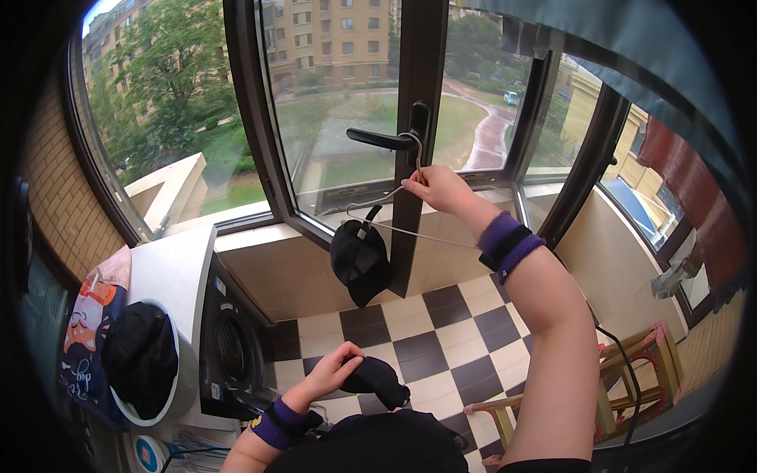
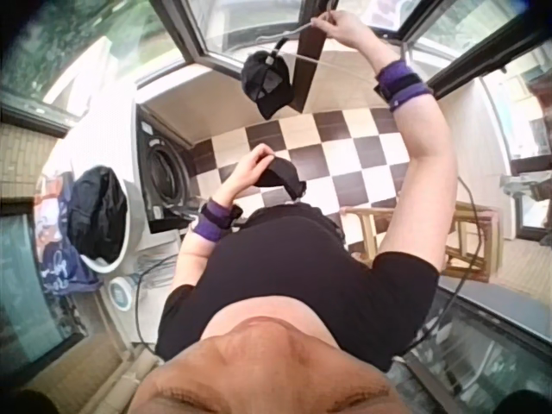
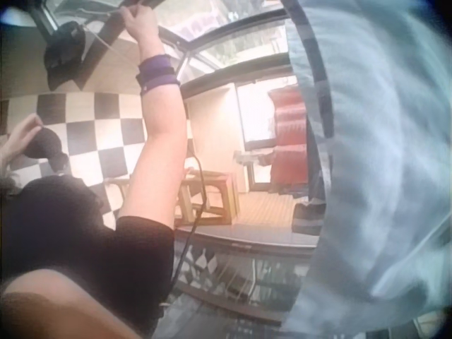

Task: The person removes wet clothes from a small washing machine and puts them into a basin, carries the basin to a balcony, and prepares to hang a cap on a hanger.

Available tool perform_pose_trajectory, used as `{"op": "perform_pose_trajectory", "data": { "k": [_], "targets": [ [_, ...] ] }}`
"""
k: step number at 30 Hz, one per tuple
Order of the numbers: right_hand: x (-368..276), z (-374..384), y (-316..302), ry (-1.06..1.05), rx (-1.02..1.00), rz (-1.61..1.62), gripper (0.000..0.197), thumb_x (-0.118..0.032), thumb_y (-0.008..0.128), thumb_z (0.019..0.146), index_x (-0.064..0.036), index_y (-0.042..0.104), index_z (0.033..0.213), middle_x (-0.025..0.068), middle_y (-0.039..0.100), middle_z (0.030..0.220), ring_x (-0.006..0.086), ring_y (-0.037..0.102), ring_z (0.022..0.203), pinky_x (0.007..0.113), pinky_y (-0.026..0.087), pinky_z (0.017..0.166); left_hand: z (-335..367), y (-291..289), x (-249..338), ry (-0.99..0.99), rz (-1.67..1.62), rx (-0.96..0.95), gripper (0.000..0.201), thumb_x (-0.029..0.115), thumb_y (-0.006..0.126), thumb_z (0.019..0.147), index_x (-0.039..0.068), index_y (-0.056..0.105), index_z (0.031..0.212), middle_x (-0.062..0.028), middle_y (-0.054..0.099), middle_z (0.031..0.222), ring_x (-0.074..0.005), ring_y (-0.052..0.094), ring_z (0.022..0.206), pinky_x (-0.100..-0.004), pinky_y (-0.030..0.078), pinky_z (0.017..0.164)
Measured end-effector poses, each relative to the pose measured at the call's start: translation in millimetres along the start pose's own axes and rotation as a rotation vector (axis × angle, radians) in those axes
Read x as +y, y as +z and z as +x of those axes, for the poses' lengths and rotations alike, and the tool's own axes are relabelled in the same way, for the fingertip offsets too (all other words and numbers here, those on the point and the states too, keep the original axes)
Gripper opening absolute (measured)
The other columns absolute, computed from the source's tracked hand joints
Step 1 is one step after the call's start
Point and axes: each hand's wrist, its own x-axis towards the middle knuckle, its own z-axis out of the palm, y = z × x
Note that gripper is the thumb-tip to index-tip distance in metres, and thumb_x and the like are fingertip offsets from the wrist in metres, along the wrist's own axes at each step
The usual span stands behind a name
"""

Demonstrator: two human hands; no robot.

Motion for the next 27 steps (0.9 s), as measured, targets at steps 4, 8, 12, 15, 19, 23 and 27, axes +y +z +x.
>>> {"op": "perform_pose_trajectory", "data": {
  "k": [4,8,12,15,19,23,27],
  "targets": [
    [-7.8,-10.9,-7.6,0.007,0.035,-0.118,0.043,-0.046,0.060,0.088,-0.0042,0.067,0.084,0.0122,0.064,0.070,0.0302,0.062,0.068,0.039,0.048,0.064,-0.7,-1.9,-1.8,-0.028,-0.008,-0.014,0.012,0.013,0.053,0.097,0.002,0.054,0.100,-0.0076,0.059,0.086,-0.0154,0.056,0.080,-0.0280,0.046,0.075],
    [-12.7,-22.8,-15.7,0.032,0.065,-0.243,0.043,-0.048,0.062,0.088,-0.0057,0.067,0.082,0.0103,0.060,0.065,0.0277,0.058,0.063,0.038,0.045,0.060,0.3,-5.6,-1.3,-0.048,-0.021,-0.020,0.011,0.013,0.053,0.097,0.002,0.054,0.101,-0.0068,0.058,0.087,-0.0142,0.055,0.081,-0.0272,0.045,0.075],
    [-8.7,-33.9,-20.8,-0.053,0.176,-0.304,0.043,-0.049,0.062,0.087,-0.0073,0.069,0.090,0.0097,0.066,0.079,0.0281,0.062,0.068,0.040,0.049,0.066,4.0,-6.8,-10.2,0.008,-0.032,0.015,0.011,0.013,0.054,0.097,0.003,0.054,0.100,-0.0056,0.057,0.087,-0.0133,0.054,0.082,-0.0267,0.045,0.075],
    [-15.9,-51.0,-29.2,-0.067,0.347,-0.586,0.040,-0.043,0.066,0.084,-0.0082,0.067,0.104,0.0094,0.064,0.099,0.0282,0.060,0.089,0.038,0.050,0.077,7.8,-9.5,-21.9,0.038,-0.047,0.051,0.011,0.013,0.054,0.096,0.003,0.054,0.101,-0.0049,0.057,0.088,-0.0125,0.053,0.082,-0.0267,0.045,0.076],
    [-53.8,-83.2,-35.2,-0.231,0.585,-0.507,0.037,-0.030,0.072,0.080,-0.0087,0.064,0.110,0.0079,0.061,0.102,0.0264,0.056,0.098,0.037,0.048,0.079,7.3,-21.0,-16.1,0.051,-0.108,0.126,0.010,0.009,0.054,0.096,0.000,0.054,0.100,-0.0048,0.058,0.087,-0.0106,0.054,0.082,-0.0244,0.045,0.076],
    [-100.0,-138.1,1.9,-0.301,0.350,0.043,0.032,-0.029,0.072,0.080,-0.0087,0.065,0.104,0.0080,0.062,0.090,0.0261,0.060,0.086,0.038,0.048,0.075,2.9,-35.9,-21.6,0.026,-0.100,0.256,0.009,0.008,0.054,0.095,0.002,0.055,0.102,-0.0024,0.057,0.084,-0.0083,0.052,0.079,-0.0224,0.043,0.072],
    [-89.1,-198.0,65.8,-0.066,-0.092,0.452,0.023,-0.028,0.071,0.083,-0.0063,0.069,0.090,0.0059,0.066,0.075,0.0172,0.063,0.066,0.031,0.050,0.061,13.4,-39.0,-11.3,0.090,-0.233,0.378,0.010,0.009,0.052,0.097,0.000,0.055,0.103,-0.0010,0.057,0.087,-0.0068,0.052,0.083,-0.0208,0.042,0.077]
  ]
}}
